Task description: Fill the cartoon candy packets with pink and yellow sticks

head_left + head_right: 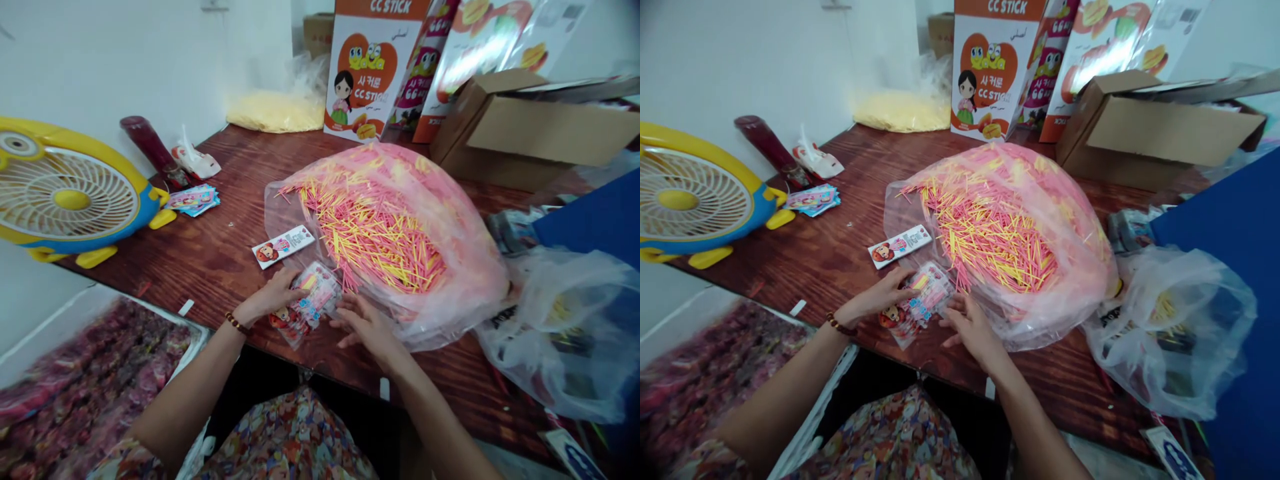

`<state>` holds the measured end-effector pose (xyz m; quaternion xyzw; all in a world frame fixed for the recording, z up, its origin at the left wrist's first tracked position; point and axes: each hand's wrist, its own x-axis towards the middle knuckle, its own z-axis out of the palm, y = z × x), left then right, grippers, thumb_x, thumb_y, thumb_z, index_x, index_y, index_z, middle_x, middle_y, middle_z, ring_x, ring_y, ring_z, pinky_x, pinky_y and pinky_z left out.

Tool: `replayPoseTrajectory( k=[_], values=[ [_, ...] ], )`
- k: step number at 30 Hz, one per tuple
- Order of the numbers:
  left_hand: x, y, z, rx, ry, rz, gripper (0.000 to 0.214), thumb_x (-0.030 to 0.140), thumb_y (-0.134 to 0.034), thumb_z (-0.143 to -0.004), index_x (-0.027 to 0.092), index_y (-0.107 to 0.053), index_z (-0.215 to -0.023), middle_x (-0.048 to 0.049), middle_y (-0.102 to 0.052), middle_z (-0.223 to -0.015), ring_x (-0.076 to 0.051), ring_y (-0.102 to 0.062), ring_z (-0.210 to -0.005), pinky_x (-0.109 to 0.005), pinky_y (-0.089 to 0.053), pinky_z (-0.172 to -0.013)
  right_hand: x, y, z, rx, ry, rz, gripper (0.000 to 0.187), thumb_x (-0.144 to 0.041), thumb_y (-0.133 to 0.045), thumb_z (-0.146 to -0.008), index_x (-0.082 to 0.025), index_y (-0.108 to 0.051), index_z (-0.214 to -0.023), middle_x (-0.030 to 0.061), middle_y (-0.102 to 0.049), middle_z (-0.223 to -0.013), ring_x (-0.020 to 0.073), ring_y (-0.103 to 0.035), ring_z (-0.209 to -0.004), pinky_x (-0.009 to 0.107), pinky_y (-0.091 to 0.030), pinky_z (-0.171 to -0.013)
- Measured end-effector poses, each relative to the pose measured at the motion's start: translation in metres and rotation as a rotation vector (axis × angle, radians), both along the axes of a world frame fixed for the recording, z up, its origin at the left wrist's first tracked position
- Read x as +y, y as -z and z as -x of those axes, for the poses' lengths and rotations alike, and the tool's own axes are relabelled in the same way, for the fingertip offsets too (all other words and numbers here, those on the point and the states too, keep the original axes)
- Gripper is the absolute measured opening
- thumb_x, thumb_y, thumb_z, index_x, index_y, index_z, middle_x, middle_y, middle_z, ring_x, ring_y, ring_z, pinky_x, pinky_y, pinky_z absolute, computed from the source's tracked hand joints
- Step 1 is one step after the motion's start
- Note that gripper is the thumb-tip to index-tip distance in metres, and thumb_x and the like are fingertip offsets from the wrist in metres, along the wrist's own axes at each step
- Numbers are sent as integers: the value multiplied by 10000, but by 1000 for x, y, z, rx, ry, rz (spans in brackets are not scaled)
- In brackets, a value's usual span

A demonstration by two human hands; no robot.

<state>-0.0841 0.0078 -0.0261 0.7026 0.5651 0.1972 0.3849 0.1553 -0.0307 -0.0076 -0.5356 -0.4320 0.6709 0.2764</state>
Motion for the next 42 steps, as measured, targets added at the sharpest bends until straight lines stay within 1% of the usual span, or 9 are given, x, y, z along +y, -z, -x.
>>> replayPoseTrajectory(
  k=[3, 10, 18, 23, 29, 32, 36, 39, 42],
  values=[
    [-1, 4, -5, 51, -26, 52, 473, 437, -627, -821, 159, -581, -1200, -97, -598, -1120, -262, -526, -1044, -394, -411, -939, -12, 3, 5, 103, 74, 111, 604, -398, -682, -753, -215, -455, -1282, 154, -534, -1315, 245, -698, -960, 303, -602, -528],
    [-21, 0, -21, 66, -74, 78, 364, 434, -615, -829, 179, -539, -1078, -93, -564, -1151, -288, -499, -1115, -440, -385, -989, -11, 16, 12, 253, 115, 125, 450, -340, -688, -757, -219, -551, -1169, 106, -601, -1223, 229, -675, -1020, 337, -615, -721],
    [-48, -4, -28, -257, -80, 134, 447, 399, -659, -831, 202, -462, -1181, -68, -623, -1159, -234, -606, -1052, -359, -460, -928, -17, 19, 22, 291, 45, -44, 447, -265, -644, -750, -247, -590, -1193, 55, -642, -1222, 180, -671, -978, 307, -589, -768],
    [-56, -4, -25, -415, -311, 126, 502, 300, -752, -730, 178, -508, -1151, -68, -644, -1149, -219, -614, -1049, -337, -467, -934, -18, 22, 26, 241, -23, -144, 479, -333, -640, -786, -251, -563, -1251, 73, -621, -1258, 202, -674, -985, 348, -598, -775],
    [-75, -14, -6, -853, -499, 373, 566, 292, -789, -705, 166, -558, -1207, -72, -689, -1097, -179, -656, -849, -298, -533, -772, -21, 30, 28, -7, 88, -339, 517, -493, -596, -863, -232, -528, -1304, 119, -604, -1273, 244, -623, -1094, 422, -546, -902],
    [-84, -12, -4, -941, -509, 340, 584, 280, -792, -706, 166, -556, -1228, -79, -685, -1124, -183, -656, -875, -294, -540, -783, -28, 25, 46, 76, -28, -279, 598, -564, -567, -879, -238, -471, -1371, 114, -561, -1377, 250, -547, -1253, 438, -452, -1057],
    [-91, -7, -9, -908, -468, 249, 675, 289, -728, -768, 224, -447, -1379, -67, -629, -1256, -200, -608, -1066, -296, -512, -897, -36, 13, 76, 118, -162, -257, 643, -558, -539, -905, -232, -390, -1439, 91, -500, -1462, 224, -391, -1412, 396, -287, -1188],
    [-96, -9, -9, -919, -481, 229, 682, 308, -694, -801, 243, -397, -1412, -59, -601, -1280, -203, -588, -1090, -311, -497, -915, -38, 8, 85, 117, -219, -240, 704, -529, -589, -883, -226, -332, -1464, 95, -498, -1462, 230, -422, -1388, 397, -317, -1174],
    [-102, -15, -4, -992, -477, 143, 605, 287, -723, -781, 221, -473, -1327, -52, -596, -1248, -196, -576, -1082, -308, -470, -940, -36, 10, 84, 101, -299, -242, 677, -478, -664, -841, -261, -382, -1417, 76, -553, -1402, 247, -511, -1295, 426, -388, -1124]
  ],
)
